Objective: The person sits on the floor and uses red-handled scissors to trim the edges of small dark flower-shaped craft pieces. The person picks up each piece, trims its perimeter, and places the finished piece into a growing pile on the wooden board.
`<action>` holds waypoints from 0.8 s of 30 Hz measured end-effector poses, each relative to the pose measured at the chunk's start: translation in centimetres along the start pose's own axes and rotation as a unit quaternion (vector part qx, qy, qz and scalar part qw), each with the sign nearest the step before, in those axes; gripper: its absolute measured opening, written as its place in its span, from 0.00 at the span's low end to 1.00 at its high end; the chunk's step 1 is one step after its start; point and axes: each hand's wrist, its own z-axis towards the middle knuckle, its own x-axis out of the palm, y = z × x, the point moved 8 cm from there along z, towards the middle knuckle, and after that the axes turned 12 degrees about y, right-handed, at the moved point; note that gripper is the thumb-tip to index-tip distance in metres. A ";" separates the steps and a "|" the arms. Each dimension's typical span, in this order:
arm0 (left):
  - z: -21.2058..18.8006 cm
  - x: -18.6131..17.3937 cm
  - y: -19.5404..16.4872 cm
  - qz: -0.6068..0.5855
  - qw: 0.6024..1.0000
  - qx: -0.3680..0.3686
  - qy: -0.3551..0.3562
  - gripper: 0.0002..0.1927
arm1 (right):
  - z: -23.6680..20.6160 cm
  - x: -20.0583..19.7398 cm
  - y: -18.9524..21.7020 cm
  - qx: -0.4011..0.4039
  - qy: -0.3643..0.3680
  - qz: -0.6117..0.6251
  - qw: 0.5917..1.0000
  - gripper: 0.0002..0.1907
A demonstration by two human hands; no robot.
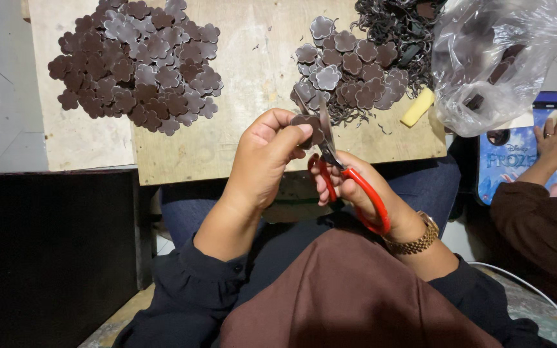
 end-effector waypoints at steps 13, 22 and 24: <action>-0.5 1.0 -0.6 0.007 1.000 0.016 0.001 0.06 | -0.1 0.8 1.0 -0.004 0.017 -0.075 0.997 0.49; -0.5 1.2 -0.7 0.009 0.999 0.031 0.008 0.07 | -0.1 1.1 1.0 -0.031 0.007 -0.061 0.998 0.48; -0.7 1.2 -0.6 0.005 0.999 0.028 0.015 0.07 | 0.1 1.1 1.2 -0.040 0.011 -0.070 0.997 0.48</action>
